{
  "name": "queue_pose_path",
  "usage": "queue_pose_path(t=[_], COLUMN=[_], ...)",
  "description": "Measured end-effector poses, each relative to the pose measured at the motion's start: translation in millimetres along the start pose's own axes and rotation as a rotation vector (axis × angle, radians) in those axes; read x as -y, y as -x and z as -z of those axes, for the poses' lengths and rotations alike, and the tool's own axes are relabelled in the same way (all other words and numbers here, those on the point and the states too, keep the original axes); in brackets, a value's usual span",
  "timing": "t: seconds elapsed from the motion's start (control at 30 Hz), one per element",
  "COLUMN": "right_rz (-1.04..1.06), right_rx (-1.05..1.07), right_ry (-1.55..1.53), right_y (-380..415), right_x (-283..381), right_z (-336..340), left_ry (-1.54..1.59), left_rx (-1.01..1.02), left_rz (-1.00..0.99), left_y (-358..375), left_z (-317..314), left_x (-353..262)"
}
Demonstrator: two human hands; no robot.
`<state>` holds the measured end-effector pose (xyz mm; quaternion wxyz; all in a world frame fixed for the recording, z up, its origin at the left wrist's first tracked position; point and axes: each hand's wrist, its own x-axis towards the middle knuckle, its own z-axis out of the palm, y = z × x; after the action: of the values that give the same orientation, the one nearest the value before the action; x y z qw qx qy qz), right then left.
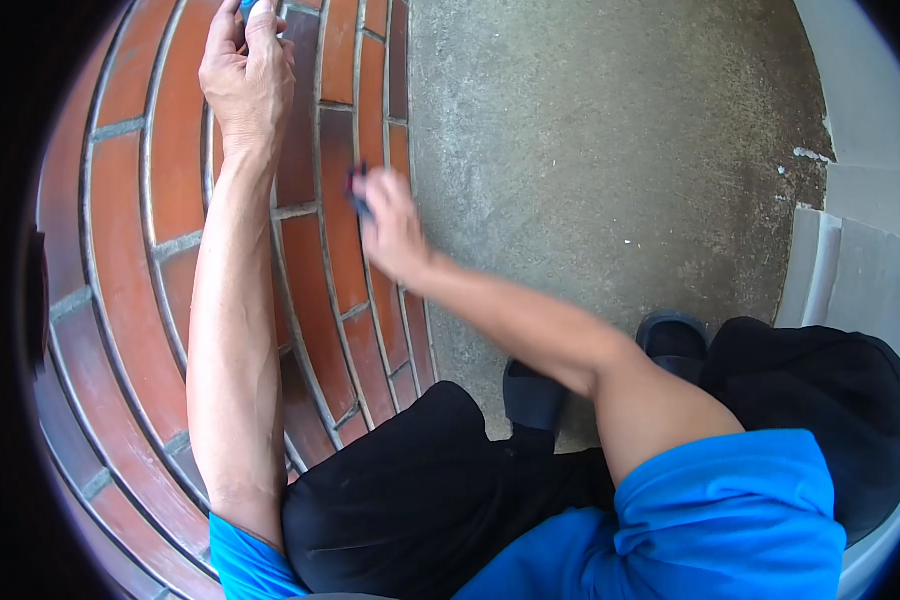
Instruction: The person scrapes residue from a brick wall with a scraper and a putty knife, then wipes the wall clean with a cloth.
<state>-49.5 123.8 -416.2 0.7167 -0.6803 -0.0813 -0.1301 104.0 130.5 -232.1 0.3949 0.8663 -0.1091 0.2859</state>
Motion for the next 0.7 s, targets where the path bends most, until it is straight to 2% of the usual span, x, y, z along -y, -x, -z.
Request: queue_pose_path(t=[0.03,0.13,0.2,0.23,0.27,0.33,0.37,0.4,0.43,0.47,0.53,0.57,0.6,0.63,0.67,0.7], right_rz=[0.113,0.114,0.261,0.122,-0.04,-0.151,-0.179,-0.21,-0.296,-0.279,-0.353,-0.376,-0.328,-0.263,-0.191,-0.15], right_rx=[0.063,0.197,0.208,0.155,0.047,-0.061,-0.003,0.05,0.038,0.054,0.106,0.202,0.252,0.399,0.546,0.584], right_ry=[-0.028,-0.175,-0.092,-0.021,0.081,0.153,0.171,0.195,0.158,0.174,0.144,0.158,0.135,0.038,-0.061,-0.143], right_y=[31.6,85.0,56.4,33.5,9.5,-47.3,-60.9,-66.3,-54.6,-31.9,35.2,75.4,119.7,166.4,195.2,199.8], right_x=[7.3,16.5,-5.5,-10.9,-27.3,-51.2,-53.9,-50.1,-40.5,-33.2,3.7,17.3,23.5,29.4,33.5,34.8], right_z=[2.5,6.2,13.5,15.5,6.0,2.2,1.5,2.8,1.4,0.2,1.8,5.3,7.9,15.1,25.5,31.9], left_ry=[-0.026,-0.092,-0.113,0.004,-0.038,-0.122,-0.167,-0.131,-0.095,-0.056,-0.054,-0.054,-0.095,-0.136,-0.178,-0.166], left_rx=[-0.01,-0.02,0.017,0.017,0.0,-0.035,-0.036,-0.032,-0.034,-0.031,-0.016,-0.007,0.0,0.008,0.013,0.022], left_rz=[-0.027,-0.072,-0.042,-0.002,-0.059,-0.165,-0.293,-0.217,-0.151,-0.082,-0.074,-0.067,-0.11,-0.149,-0.191,-0.202], left_y=[1.1,1.8,0.8,5.1,5.2,1.4,-0.8,1.6,2.8,4.5,6.0,7.5,8.8,10.2,11.8,13.8], left_z=[-0.4,4.0,13.3,16.4,21.8,31.9,38.9,42.2,44.4,46.3,49.1,49.7,49.2,47.6,46.9,46.9], left_x=[0.9,-0.2,-10.0,-18.1,-19.4,-14.4,-16.3,-18.5,-24.0,-25.8,-27.7,-26.6,-24.6,-19.8,-19.7,-22.5])
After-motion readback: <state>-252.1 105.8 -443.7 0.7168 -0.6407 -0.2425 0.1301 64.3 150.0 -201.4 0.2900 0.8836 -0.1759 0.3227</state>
